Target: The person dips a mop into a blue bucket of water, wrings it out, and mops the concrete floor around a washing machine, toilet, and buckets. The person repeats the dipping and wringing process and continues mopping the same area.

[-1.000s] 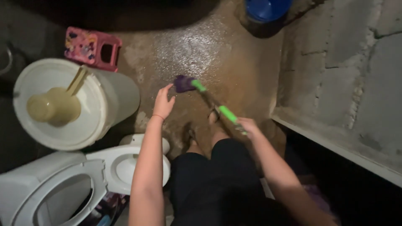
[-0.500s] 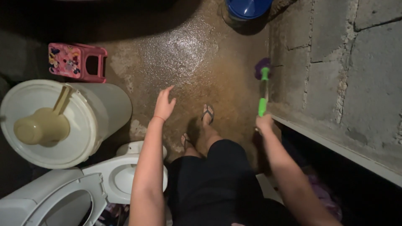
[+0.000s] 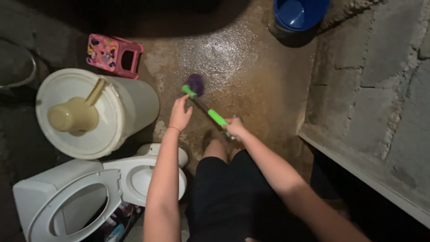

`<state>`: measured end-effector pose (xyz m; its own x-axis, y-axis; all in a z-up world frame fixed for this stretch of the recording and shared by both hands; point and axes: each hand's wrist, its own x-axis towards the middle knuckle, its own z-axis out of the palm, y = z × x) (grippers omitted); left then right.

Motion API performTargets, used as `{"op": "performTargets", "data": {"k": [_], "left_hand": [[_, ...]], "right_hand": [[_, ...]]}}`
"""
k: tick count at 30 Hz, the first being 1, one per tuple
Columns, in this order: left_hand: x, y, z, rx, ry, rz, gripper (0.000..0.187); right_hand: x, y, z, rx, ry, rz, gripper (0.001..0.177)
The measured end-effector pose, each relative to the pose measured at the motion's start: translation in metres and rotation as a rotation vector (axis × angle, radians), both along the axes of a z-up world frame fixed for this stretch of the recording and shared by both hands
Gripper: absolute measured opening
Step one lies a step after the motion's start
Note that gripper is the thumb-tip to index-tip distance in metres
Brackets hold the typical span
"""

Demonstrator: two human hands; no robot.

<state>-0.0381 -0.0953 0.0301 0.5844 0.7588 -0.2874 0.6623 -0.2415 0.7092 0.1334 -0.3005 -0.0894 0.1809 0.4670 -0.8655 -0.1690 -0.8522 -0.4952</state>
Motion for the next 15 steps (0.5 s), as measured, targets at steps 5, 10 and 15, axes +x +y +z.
{"op": "performTargets", "data": {"k": [5, 10, 15], "left_hand": [[0.002, 0.02, 0.003, 0.03, -0.026, -0.036, 0.058], [0.018, 0.046, -0.007, 0.014, -0.027, -0.065, 0.058], [0.049, 0.084, -0.026, -0.018, -0.069, -0.19, 0.059]], "right_hand": [[0.028, -0.002, 0.006, 0.035, 0.124, -0.227, 0.04], [0.068, -0.073, -0.022, 0.085, 0.087, -0.357, 0.041], [0.131, -0.141, -0.019, -0.196, -0.265, -0.313, 0.044]]}}
